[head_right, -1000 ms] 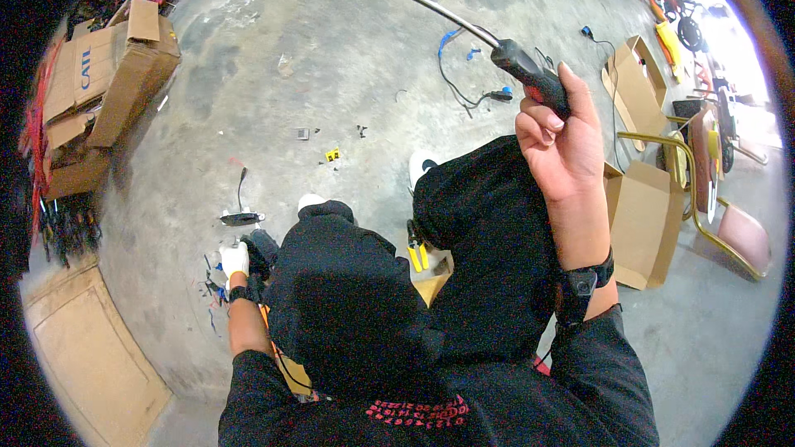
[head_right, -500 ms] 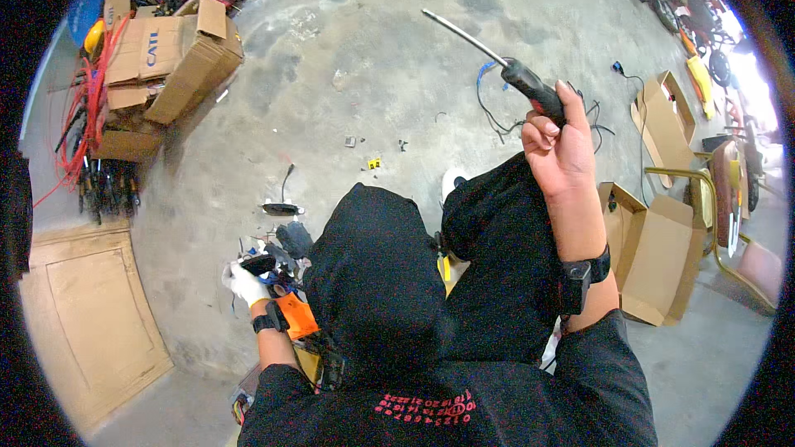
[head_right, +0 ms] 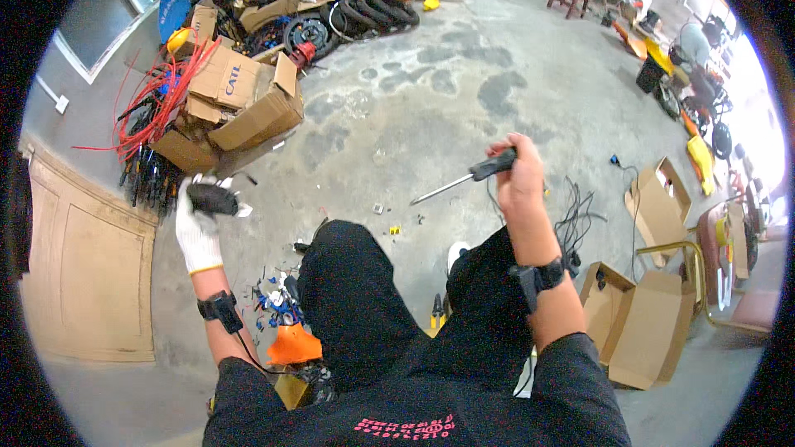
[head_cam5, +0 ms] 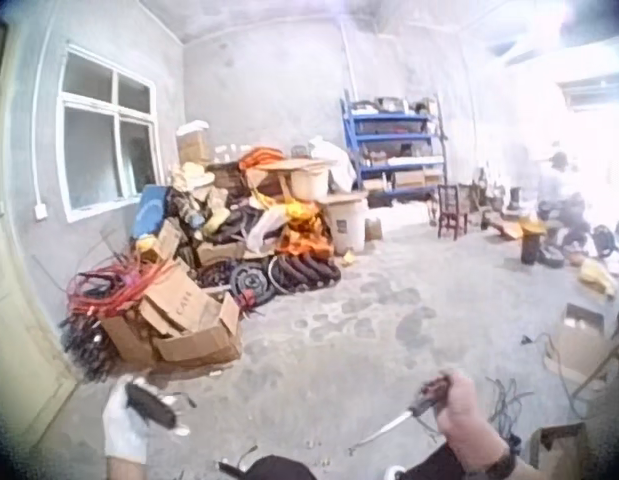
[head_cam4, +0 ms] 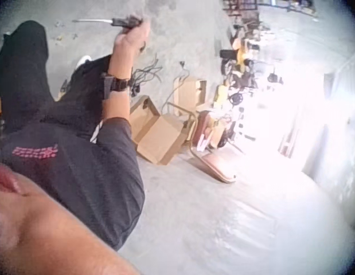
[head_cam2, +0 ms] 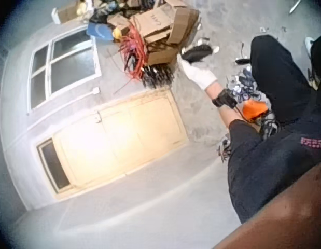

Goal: Use a screwdriver to dismantle or repair a plastic component housing while seated on the floor.

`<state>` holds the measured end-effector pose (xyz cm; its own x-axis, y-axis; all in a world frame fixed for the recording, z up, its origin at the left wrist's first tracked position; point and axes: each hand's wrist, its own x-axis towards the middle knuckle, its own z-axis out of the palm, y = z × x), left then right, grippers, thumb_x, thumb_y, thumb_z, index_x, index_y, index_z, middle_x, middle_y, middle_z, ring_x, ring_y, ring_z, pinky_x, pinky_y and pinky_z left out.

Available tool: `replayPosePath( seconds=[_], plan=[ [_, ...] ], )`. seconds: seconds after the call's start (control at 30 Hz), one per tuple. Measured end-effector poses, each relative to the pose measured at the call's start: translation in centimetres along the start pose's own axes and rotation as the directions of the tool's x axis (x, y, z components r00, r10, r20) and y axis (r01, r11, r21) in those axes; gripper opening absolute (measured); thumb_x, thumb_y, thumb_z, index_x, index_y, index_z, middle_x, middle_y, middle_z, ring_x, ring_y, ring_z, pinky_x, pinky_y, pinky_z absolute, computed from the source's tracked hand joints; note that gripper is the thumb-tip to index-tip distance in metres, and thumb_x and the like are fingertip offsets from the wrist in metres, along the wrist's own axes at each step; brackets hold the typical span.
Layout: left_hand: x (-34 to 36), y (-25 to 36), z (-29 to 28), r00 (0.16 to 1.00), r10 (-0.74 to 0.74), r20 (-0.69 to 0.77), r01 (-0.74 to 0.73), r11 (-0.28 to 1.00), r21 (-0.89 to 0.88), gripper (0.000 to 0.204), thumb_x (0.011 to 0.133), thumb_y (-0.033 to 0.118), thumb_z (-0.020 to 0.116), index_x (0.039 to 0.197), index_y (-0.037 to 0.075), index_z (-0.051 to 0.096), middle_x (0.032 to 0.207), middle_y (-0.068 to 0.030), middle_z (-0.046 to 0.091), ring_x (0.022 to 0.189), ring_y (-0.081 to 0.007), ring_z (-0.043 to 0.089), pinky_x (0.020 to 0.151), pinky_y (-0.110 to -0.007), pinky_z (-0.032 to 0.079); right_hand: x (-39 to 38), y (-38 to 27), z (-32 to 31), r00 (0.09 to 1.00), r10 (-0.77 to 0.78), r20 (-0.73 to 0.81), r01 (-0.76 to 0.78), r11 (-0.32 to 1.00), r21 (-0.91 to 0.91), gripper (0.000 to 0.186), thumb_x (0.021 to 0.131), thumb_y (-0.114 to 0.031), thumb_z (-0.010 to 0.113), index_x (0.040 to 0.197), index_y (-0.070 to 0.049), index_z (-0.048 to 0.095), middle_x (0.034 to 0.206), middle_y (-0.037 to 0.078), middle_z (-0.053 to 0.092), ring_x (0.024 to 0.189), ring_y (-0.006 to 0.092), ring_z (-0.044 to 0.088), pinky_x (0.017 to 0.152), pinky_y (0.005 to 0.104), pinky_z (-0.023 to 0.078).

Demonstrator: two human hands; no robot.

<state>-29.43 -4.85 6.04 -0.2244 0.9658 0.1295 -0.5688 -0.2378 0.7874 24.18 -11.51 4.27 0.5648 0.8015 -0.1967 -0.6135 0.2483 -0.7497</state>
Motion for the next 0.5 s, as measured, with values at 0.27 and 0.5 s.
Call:
replayPosePath(
  seconds=[0.27,0.5],
  plan=[
    [-0.7,-9.0,18.1,0.993,-0.116,-0.004,0.116,0.993,-0.001,0.013,0.098,0.012,0.062,0.106,0.003,0.057,0.094,-0.0119,0.066,0.080,-0.0247,0.068,0.074,-0.040,0.061,-1.5,4.8,10.5,0.802,0.213,0.557,0.138,0.842,-0.522,0.035,0.093,-0.030,0.067,0.114,-0.002,0.066,0.089,0.007,0.071,0.058,0.0120,0.062,0.047,0.0266,0.047],
    [-0.8,-20.0,20.8,0.978,-0.202,-0.044,0.203,0.897,0.393,0.019,0.097,0.022,0.062,0.106,0.005,0.061,0.089,-0.0066,0.066,0.076,-0.0185,0.067,0.065,-0.032,0.054,0.9,8.1,8.2,0.676,0.236,0.698,0.542,0.481,-0.688,0.051,0.083,-0.048,0.071,0.109,-0.004,0.072,0.089,0.017,0.071,0.077,0.0323,0.069,0.075,0.0409,0.054]
  ],
)
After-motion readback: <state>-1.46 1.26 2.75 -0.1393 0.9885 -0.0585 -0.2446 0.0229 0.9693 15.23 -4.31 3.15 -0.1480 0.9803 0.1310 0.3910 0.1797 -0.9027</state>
